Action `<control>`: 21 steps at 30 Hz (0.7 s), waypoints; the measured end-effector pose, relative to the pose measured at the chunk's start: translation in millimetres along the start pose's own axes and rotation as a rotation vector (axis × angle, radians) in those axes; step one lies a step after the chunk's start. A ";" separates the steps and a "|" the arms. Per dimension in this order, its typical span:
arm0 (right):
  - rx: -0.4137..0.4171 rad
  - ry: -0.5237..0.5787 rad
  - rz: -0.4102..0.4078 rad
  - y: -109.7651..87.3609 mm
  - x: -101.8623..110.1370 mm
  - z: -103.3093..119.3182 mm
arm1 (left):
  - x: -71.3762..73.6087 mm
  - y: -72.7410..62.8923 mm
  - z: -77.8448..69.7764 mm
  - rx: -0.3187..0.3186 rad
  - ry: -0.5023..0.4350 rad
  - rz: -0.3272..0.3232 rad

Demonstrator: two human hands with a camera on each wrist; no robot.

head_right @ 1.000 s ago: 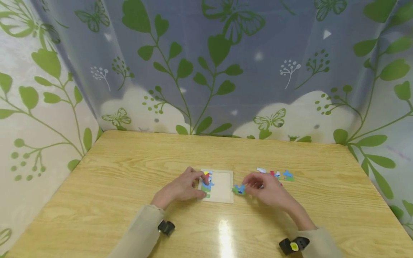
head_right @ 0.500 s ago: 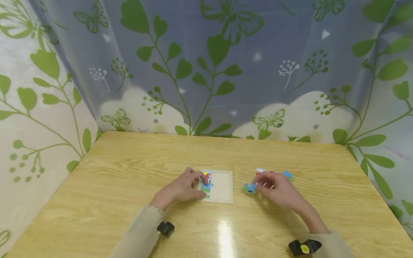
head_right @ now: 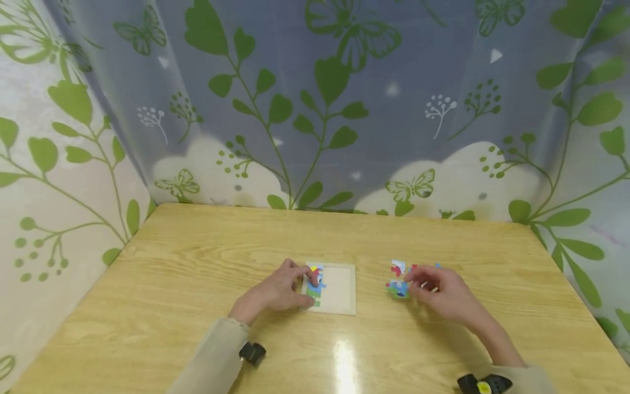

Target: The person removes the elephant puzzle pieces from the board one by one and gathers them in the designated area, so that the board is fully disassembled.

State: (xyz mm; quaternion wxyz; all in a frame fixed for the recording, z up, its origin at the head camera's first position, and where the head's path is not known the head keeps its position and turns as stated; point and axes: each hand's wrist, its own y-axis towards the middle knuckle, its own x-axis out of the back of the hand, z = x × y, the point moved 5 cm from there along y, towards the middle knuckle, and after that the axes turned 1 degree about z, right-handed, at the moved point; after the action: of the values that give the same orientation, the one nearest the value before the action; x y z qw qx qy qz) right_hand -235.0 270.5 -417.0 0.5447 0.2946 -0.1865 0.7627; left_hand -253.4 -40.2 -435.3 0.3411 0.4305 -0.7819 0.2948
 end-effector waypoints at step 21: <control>-0.105 -0.044 -0.068 -23.0 33.1 -24.7 | 0.4 -1.1 -1.5 -0.014 -0.006 -0.005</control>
State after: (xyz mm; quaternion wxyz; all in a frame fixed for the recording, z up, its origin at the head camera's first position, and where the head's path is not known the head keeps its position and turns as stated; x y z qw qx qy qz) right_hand -227.1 317.1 -414.9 0.5808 0.2886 -0.2281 0.7262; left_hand -252.2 -39.8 -434.0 0.3425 0.4307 -0.7840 0.2873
